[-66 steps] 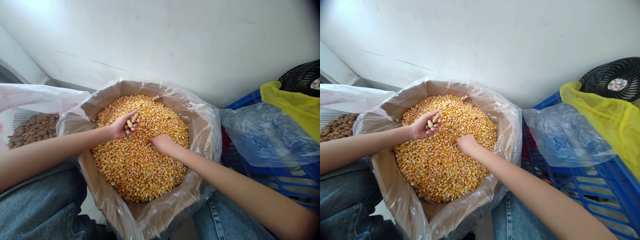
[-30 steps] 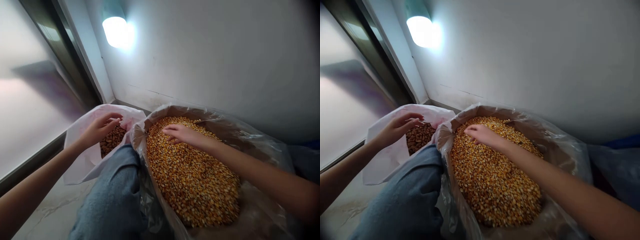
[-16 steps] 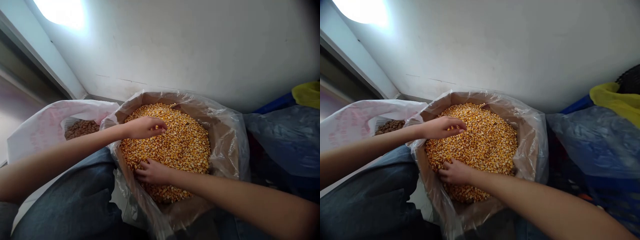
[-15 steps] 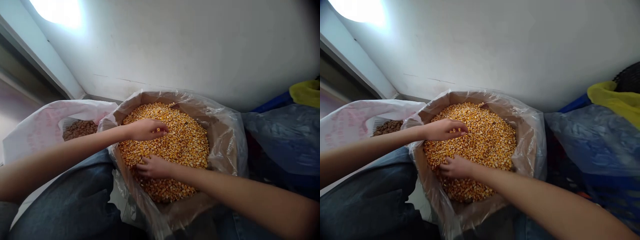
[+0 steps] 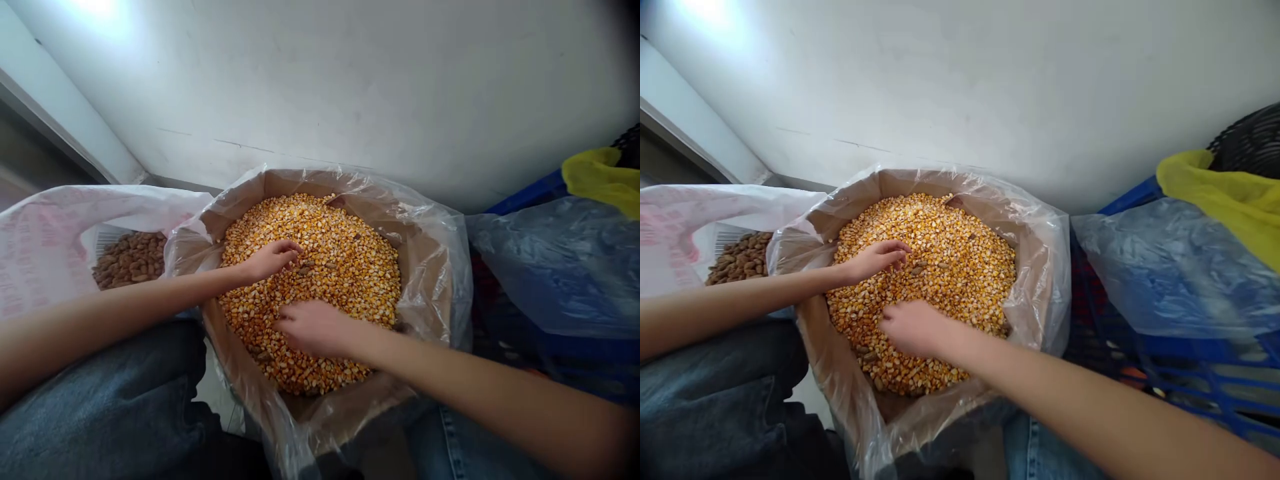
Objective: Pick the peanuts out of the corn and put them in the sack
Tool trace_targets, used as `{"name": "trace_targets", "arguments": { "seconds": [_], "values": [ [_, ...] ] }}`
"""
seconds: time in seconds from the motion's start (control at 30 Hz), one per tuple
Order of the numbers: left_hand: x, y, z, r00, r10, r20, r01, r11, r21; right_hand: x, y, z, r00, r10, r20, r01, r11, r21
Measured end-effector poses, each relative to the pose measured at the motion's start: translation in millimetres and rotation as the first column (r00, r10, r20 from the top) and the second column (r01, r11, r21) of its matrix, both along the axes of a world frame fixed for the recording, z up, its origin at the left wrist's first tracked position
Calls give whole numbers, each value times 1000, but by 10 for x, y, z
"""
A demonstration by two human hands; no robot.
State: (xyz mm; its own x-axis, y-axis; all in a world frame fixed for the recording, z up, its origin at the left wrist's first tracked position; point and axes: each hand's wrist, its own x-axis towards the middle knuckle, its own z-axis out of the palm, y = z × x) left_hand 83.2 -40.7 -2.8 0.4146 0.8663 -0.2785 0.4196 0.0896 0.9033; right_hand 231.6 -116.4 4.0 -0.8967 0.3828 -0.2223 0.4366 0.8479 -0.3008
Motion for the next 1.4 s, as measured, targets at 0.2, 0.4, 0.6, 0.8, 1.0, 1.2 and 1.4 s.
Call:
{"name": "trace_targets", "arguments": {
  "seconds": [0.2,0.4,0.6,0.8,1.0,1.2,1.4],
  "values": [
    [71,-16,26,996,51,67,-40,987,-156,-690,-370,-340,974,-170,150,206,940,-272],
    [16,-3,23,990,67,124,-41,978,-206,-328,114,-160,890,-446,97,381,608,-697],
    [-58,17,39,973,191,127,-158,960,-232,229,465,27,536,-815,220,332,-36,-943],
    [33,3,32,995,76,66,-62,977,-203,515,759,-65,562,-799,-212,776,599,-199],
    [147,-2,5,937,-123,-326,165,981,106,569,813,-138,612,-790,-35,746,592,-305],
    [413,29,-105,568,-125,-813,592,749,298,575,863,94,232,-972,34,88,-14,-996],
    [439,88,-183,524,-207,-826,654,719,234,766,1018,252,44,-996,74,7,-73,-997]
  ]
}}
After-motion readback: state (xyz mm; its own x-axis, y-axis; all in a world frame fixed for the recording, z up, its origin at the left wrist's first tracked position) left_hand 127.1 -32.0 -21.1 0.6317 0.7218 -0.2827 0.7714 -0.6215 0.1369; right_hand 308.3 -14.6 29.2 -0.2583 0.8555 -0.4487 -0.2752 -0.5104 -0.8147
